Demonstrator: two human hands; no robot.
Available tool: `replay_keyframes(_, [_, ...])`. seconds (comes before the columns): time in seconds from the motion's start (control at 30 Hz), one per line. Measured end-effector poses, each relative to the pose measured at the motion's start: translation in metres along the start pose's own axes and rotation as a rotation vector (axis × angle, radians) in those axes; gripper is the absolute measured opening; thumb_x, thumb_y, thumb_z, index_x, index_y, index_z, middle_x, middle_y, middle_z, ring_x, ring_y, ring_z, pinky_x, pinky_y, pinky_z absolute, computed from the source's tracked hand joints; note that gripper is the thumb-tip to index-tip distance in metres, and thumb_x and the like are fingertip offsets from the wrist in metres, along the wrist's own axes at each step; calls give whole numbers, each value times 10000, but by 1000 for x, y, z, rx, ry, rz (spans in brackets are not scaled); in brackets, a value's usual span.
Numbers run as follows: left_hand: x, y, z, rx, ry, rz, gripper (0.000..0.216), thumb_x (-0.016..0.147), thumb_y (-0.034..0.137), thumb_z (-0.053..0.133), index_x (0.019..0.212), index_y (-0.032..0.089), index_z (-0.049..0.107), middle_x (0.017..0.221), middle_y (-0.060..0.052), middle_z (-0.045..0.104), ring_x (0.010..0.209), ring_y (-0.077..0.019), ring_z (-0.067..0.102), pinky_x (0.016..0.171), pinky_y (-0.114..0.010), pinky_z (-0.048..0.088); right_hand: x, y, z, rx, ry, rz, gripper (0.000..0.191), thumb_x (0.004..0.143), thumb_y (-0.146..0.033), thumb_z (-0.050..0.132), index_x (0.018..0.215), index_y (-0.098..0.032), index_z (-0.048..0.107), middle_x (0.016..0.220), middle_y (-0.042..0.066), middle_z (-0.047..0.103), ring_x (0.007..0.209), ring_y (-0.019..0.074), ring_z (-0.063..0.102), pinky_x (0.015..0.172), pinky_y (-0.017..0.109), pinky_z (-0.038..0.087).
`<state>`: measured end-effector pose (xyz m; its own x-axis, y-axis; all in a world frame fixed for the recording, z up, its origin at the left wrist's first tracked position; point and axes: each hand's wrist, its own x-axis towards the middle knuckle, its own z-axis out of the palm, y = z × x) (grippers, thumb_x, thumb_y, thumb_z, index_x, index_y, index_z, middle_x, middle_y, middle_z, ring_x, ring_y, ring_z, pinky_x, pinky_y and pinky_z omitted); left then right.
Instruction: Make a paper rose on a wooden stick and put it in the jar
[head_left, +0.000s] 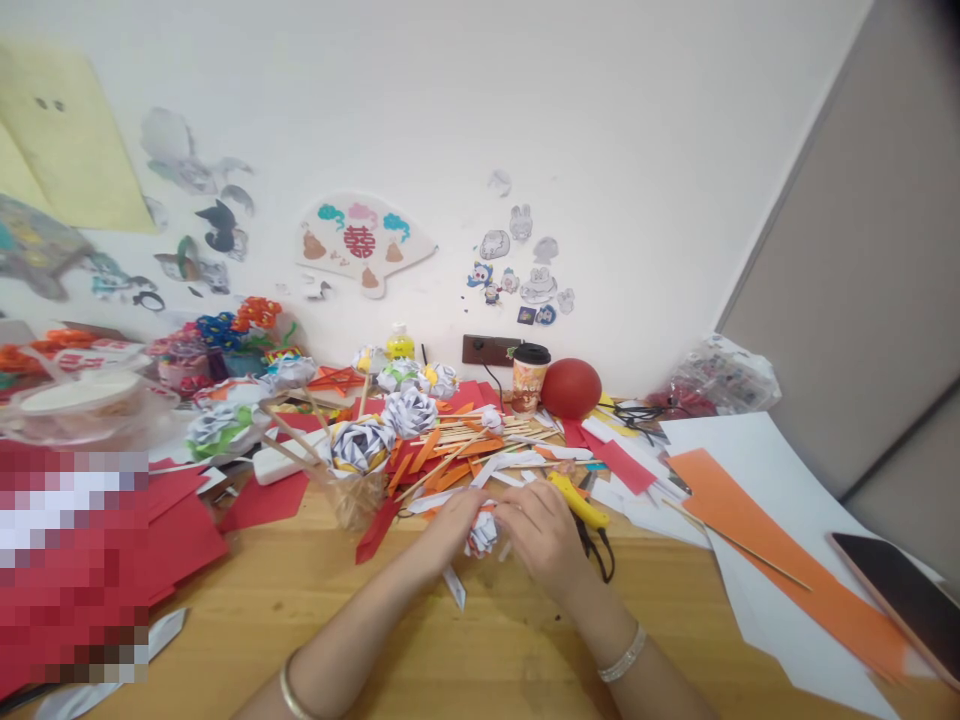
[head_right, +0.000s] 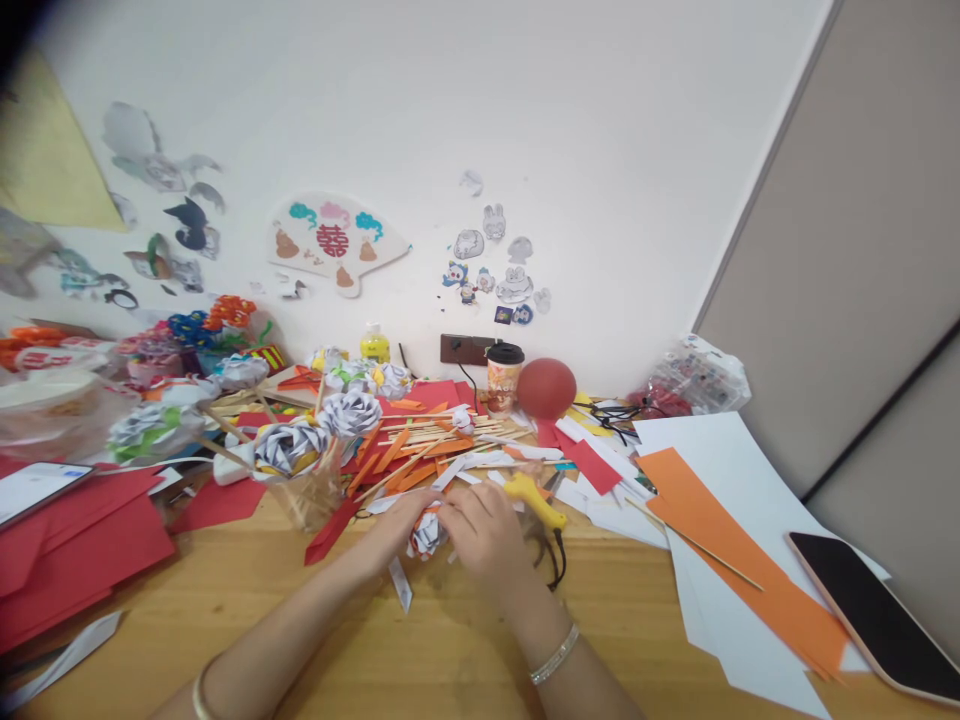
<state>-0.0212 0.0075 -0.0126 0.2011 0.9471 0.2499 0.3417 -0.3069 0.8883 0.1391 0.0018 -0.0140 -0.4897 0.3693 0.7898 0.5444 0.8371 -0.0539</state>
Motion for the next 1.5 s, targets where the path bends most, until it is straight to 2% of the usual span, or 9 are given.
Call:
replay_keyframes(0.27, [-5, 14, -5, 50, -96, -43, 243, 730, 214, 387, 765, 188, 625, 859, -40, 629, 882, -203, 533, 827, -308, 401, 10, 1, -4, 648, -42, 465, 52, 759, -255, 603, 764, -212, 575, 881, 23, 569, 911, 180, 517, 833, 325, 393])
replay_keyframes(0.4, [-3, 10, -3, 87, -118, -63, 280, 762, 234, 336, 725, 183, 608, 793, -33, 619, 838, -199, 524, 810, -322, 408, 5, 5, 6, 756, -41, 535, 59, 750, -249, 597, 764, -207, 559, 869, 22, 568, 903, 179, 524, 842, 323, 390])
replay_keyframes(0.53, [-3, 4, 1, 53, -149, -44, 306, 790, 260, 322, 830, 168, 610, 880, -57, 631, 880, -204, 525, 837, -327, 395, 3, 4, 10, 796, -36, 532, 57, 759, -244, 577, 803, -211, 561, 877, 22, 565, 889, 173, 529, 823, 315, 403])
replay_keyframes(0.63, [-5, 1, 4, 27, -183, -24, 321, 803, 271, 315, 918, 153, 590, 991, -85, 619, 945, -211, 515, 884, -340, 367, 4, 2, 9, 735, -11, 507, 57, 758, -252, 579, 796, -211, 567, 878, 22, 565, 894, 175, 522, 830, 318, 397])
replay_keyframes(0.8, [-6, -5, 9, -27, -154, -34, 324, 829, 323, 319, 864, 152, 592, 929, -81, 623, 917, -212, 522, 875, -351, 375, 7, 2, 5, 595, 80, 550, 76, 766, -275, 569, 778, -201, 565, 840, 25, 560, 868, 182, 517, 802, 314, 400])
replay_keyframes(0.93, [-3, -4, 9, -309, -65, -44, 357, 846, 408, 336, 982, 178, 573, 1043, -77, 595, 986, -213, 513, 884, -352, 372, 11, 3, -4, 532, 214, 535, 108, 814, -258, 493, 742, -196, 546, 775, 22, 550, 790, 171, 525, 736, 306, 413])
replay_keyframes(1.1, [3, -7, 11, -629, -8, -139, 439, 759, 463, 514, 1087, 170, 504, 1067, -91, 586, 955, -206, 551, 841, -333, 415, 13, -1, -10, 249, 181, 385, 59, 769, -212, 567, 713, -209, 587, 785, 27, 553, 803, 192, 505, 760, 353, 380])
replay_keyframes(1.23, [3, -8, 11, -594, 39, -121, 440, 745, 446, 552, 1091, 177, 508, 1146, -89, 546, 1008, -209, 530, 858, -332, 417, 11, -1, -9, 120, 204, 368, 31, 767, -192, 570, 773, -202, 598, 832, 44, 540, 830, 204, 484, 770, 373, 373])
replay_keyframes(1.5, [0, 6, 7, -453, 39, -64, 509, 662, 486, 619, 1054, 192, 481, 1160, -89, 518, 1094, -244, 470, 916, -379, 388, 10, 4, -6, 137, 194, 372, 52, 773, -158, 551, 748, -202, 565, 845, 40, 528, 845, 200, 469, 764, 360, 380])
